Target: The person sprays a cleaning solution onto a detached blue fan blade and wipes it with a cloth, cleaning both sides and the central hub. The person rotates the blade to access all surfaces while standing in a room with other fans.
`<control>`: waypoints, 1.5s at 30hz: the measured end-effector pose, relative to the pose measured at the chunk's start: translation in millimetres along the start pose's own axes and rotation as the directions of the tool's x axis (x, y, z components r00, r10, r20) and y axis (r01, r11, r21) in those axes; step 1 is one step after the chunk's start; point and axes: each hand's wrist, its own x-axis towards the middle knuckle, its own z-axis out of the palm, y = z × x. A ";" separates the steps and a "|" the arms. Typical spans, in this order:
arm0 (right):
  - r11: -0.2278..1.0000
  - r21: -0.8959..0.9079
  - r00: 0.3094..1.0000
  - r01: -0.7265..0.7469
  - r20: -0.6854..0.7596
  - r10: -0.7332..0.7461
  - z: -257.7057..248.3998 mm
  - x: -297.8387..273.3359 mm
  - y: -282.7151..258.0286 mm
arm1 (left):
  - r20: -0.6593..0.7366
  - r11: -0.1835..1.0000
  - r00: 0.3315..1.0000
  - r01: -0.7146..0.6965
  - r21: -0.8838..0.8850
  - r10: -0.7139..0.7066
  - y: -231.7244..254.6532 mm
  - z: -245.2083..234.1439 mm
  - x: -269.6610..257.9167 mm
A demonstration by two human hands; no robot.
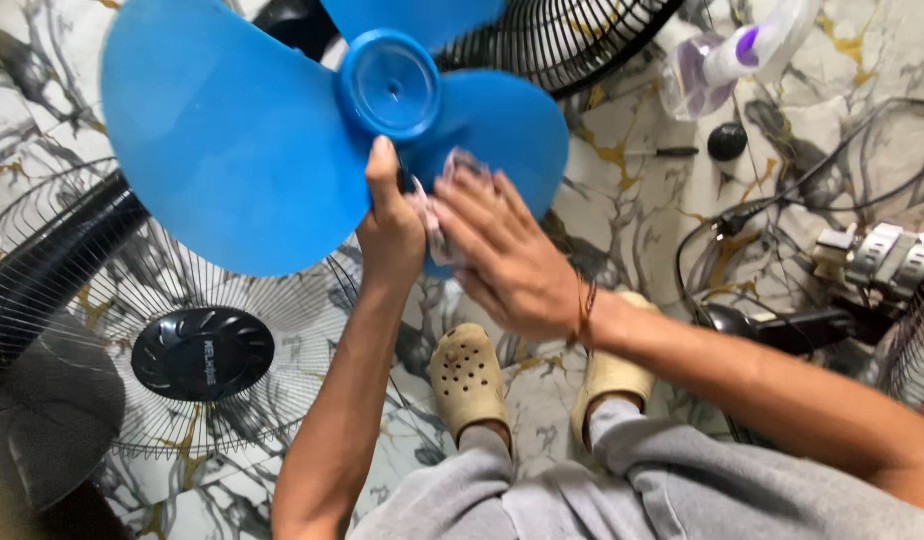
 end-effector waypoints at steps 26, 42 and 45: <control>0.991 -0.075 0.969 -0.110 -0.228 0.091 -13.1 4.8 85.1 | 0.046 0.742 0.909 0.366 -0.562 -0.414 46.4 -12.3 11.9; 0.979 -0.132 0.984 0.153 -0.077 -0.164 3.9 -20.0 5.3 | 0.426 0.197 0.842 0.503 -0.841 -0.332 37.5 -3.3 11.0; 0.949 -0.095 0.952 0.302 -0.026 -0.305 -3.4 -17.2 19.5 | 0.487 0.091 0.793 0.551 -0.829 -0.366 41.0 -18.2 20.6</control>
